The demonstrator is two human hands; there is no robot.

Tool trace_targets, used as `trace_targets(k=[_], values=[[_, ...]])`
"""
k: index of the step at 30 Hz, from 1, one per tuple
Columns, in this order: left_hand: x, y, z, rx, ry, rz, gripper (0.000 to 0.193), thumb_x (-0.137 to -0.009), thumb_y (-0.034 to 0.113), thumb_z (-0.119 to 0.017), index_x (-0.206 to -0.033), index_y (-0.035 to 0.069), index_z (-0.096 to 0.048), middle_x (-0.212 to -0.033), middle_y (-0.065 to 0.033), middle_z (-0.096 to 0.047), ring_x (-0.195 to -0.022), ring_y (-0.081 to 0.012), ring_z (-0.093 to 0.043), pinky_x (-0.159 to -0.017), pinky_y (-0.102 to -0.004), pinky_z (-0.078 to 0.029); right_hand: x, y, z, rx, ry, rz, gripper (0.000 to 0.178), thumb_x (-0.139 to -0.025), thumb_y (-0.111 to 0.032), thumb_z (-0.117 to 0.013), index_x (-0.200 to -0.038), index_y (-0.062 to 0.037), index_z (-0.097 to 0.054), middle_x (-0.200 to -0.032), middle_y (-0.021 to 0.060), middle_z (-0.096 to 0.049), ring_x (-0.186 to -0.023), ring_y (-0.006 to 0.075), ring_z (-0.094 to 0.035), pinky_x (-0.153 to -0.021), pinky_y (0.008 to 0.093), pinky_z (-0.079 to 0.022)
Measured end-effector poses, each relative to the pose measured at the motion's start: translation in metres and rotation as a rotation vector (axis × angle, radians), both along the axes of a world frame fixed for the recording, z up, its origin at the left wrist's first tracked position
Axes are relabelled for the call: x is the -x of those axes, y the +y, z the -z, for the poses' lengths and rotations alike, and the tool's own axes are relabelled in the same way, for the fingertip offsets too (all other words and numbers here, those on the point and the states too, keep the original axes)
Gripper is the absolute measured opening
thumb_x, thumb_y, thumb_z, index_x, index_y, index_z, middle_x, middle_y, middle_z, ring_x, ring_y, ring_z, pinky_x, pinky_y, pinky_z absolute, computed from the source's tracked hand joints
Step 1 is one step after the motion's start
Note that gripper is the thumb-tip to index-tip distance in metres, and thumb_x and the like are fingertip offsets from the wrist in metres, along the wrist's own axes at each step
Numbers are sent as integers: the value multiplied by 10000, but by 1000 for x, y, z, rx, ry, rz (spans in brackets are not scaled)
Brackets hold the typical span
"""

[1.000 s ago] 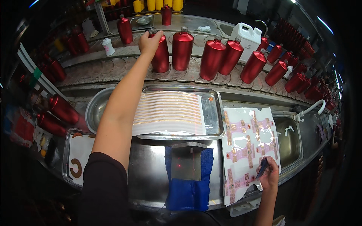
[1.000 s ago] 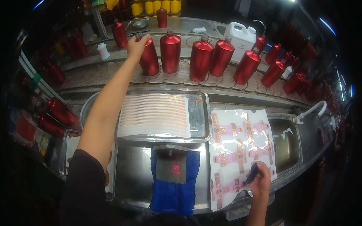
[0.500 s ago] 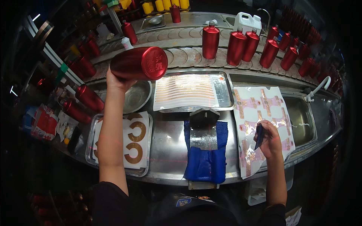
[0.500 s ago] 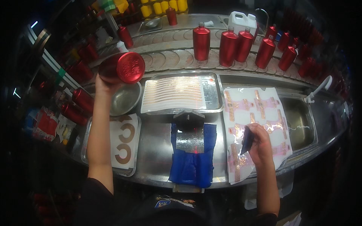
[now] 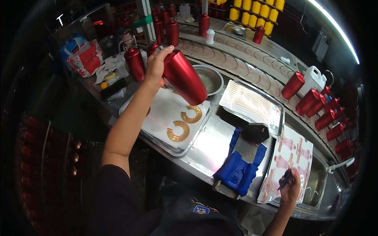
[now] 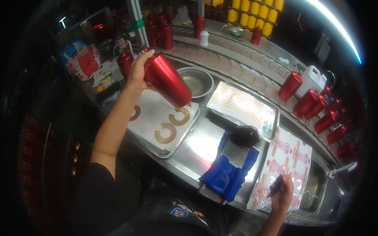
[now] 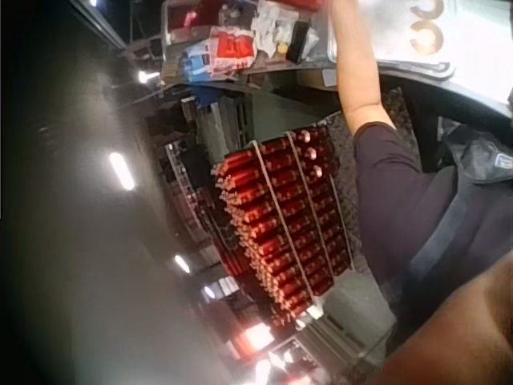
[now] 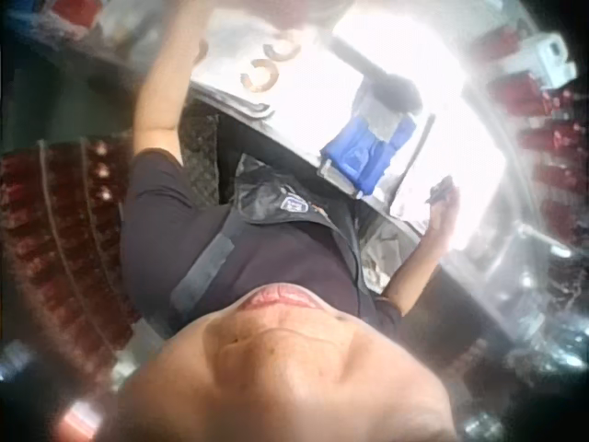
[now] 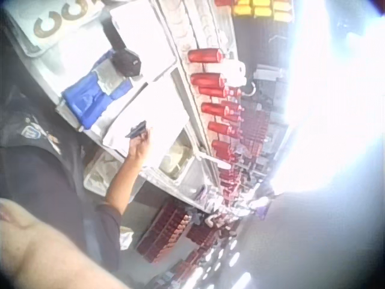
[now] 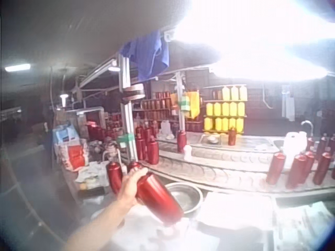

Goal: The person applies a gold circular sticker to the neck of a red bottle, then wipes the bottle with a blue cloth. They peel a sheet of pink and gold labels from a backing and place it in a sink, then pick up another red bottle and apply another gold sticker to its neck.

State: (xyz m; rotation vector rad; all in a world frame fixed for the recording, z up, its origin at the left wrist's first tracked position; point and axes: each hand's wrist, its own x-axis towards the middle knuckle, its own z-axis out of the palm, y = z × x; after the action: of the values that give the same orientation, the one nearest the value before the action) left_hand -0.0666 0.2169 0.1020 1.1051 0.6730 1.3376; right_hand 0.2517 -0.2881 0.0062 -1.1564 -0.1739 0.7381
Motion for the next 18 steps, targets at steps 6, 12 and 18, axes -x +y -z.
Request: trace_targets(k=[6,12,18], values=[[115,56,-2,-286,166,-454,213,-870,231,-757,-921,31,-707,-928,-49,-733,-815,-131,-667,-784,-265,-511,-33,-34,18,92,99,64,158,-960,-237,-635,-1039,-103,-664,-841,-10,-659,-666,115,-597,-567,276,-470],[197,106,30,-282,689,-863,465,-801,462,-752,-919,14,-714,-942,-143,-738,-877,-295,-684,-837,-386,-493,-30,-17,24,76,134,21,177,-967,-249,-613,-1042,-104,-683,-846,2,-683,-667,142,-627,-587,290,-498],[214,120,65,-338,722,-903,482,-815,463,-742,-973,9,-710,-943,-163,-734,-911,-327,-678,-843,-404,-491,-16,4,17,107,148,55,163,-957,-225,-629,-1023,-78,-655,-823,7,-648,-658,132,-602,-578,291,-485]])
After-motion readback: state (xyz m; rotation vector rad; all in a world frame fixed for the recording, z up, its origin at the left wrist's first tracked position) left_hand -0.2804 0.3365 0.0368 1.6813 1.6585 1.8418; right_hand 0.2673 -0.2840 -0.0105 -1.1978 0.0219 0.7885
